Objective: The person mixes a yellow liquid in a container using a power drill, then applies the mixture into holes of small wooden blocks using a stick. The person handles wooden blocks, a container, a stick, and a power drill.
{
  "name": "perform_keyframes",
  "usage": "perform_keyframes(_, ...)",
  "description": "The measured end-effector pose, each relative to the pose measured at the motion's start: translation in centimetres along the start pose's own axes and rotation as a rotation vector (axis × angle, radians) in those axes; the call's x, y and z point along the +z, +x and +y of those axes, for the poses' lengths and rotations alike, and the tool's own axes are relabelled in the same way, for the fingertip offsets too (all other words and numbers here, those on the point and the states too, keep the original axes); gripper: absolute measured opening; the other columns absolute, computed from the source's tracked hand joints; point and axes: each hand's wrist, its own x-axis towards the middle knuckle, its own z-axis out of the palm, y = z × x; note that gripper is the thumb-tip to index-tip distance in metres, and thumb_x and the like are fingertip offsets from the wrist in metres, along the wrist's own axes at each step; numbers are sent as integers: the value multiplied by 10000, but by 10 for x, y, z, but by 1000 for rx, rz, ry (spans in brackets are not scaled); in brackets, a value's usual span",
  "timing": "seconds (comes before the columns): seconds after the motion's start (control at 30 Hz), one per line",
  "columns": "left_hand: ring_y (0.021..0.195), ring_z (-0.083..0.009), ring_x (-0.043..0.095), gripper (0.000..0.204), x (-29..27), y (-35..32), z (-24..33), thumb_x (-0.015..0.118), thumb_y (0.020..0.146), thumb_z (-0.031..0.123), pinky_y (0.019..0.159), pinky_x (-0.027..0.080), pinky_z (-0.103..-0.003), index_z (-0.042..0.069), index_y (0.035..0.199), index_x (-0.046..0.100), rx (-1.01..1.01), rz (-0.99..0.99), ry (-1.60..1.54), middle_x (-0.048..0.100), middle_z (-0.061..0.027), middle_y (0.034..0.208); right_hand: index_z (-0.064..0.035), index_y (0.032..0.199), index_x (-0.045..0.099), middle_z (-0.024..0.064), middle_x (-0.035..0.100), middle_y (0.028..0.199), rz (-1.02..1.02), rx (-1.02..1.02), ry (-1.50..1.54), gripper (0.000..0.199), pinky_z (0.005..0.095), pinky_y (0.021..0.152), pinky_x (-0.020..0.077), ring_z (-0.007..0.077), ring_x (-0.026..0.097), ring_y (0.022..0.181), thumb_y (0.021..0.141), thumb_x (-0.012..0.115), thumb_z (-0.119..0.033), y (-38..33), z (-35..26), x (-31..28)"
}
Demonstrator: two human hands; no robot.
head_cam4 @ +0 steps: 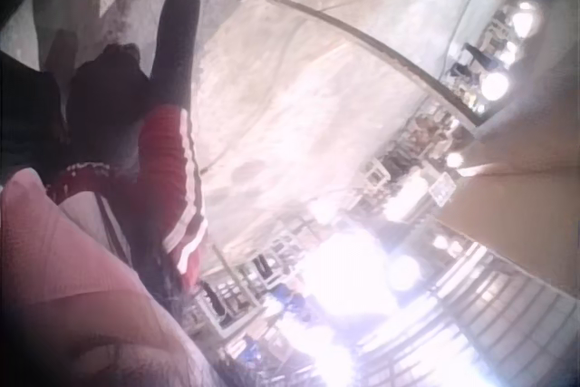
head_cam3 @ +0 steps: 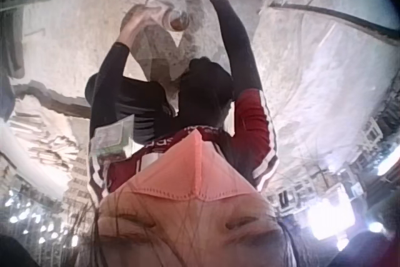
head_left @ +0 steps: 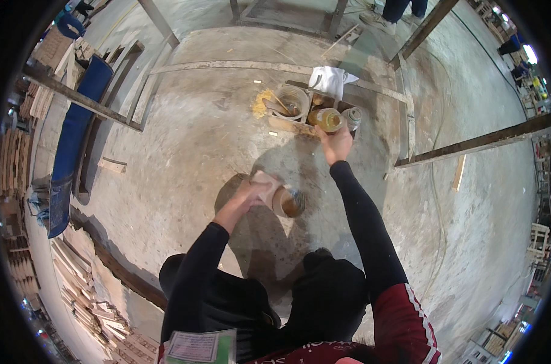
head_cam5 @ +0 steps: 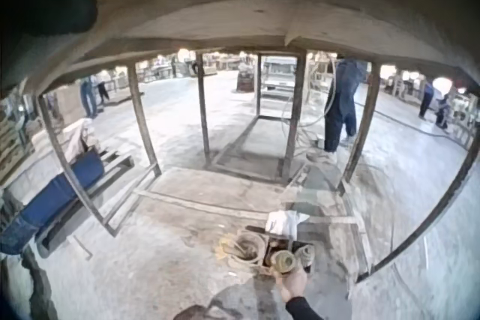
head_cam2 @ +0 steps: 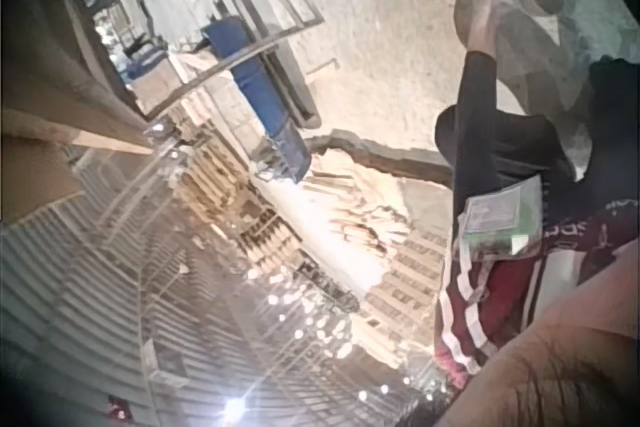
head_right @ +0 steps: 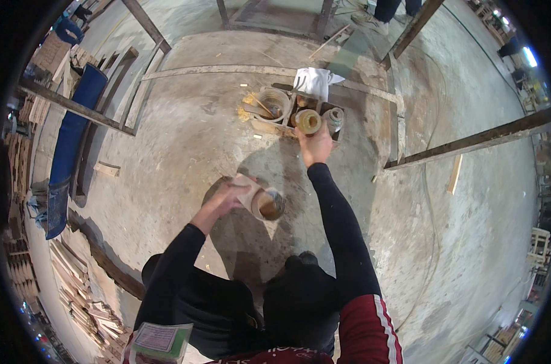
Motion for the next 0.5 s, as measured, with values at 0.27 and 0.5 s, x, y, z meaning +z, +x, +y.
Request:
perform_keyframes(0.27,976,-207,663,320,-21,46,-93,735,854,193,773,562,-372,98,1153,668,-31,329,810,681,-67,1091,-18,1178,629,141,676,930,-184,-162,11,373,348,634,535,254,658,658,843,714,-160,-10,23,-48)
perform_keyframes(0.5,924,-351,692,288,-10,126,110,633,879,154,768,545,-426,32,1139,642,766,862,1097,705,-195,986,-50,1078,692,60,702,763,117,-97,334,187,270,586,508,128,659,661,943,610,-150,175,25,-90)
